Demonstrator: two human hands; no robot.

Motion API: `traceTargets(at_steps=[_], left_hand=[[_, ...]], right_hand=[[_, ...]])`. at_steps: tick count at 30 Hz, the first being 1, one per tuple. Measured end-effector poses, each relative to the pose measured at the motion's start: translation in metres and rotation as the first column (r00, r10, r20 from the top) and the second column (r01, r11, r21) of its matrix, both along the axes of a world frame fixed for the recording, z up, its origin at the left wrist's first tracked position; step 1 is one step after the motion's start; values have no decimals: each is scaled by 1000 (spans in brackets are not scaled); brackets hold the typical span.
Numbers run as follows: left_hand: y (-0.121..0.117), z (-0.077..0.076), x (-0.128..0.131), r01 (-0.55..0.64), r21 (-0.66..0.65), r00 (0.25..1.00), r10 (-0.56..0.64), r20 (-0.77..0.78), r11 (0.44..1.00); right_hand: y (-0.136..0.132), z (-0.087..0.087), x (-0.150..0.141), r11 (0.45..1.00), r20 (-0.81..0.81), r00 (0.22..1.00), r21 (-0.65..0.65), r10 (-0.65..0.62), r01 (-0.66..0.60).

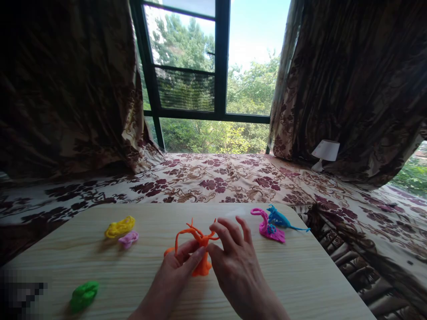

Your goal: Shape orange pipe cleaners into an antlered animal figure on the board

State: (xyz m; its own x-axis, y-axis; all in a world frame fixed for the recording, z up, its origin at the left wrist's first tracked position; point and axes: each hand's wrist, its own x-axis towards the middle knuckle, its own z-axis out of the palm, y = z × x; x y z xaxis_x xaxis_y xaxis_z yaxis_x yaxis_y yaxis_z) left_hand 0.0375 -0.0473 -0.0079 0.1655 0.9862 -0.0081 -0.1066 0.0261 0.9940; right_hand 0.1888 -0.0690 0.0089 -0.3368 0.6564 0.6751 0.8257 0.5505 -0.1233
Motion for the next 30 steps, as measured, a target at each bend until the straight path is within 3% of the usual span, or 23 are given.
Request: traceTargets(at_steps=[15, 25, 30], left_hand=[[2, -10, -1, 144, 130, 984, -129, -120, 981], [-3, -1, -1, 201, 220, 957, -143, -252, 955], [-3, -2, -1, 197, 211, 969, -158, -189, 957]], right_hand=[[-1, 4, 0, 999, 40, 999, -26, 21, -20], [0, 8, 3, 1000, 55, 998, -12, 21, -21], [-1, 9, 2, 999, 41, 999, -13, 32, -31]])
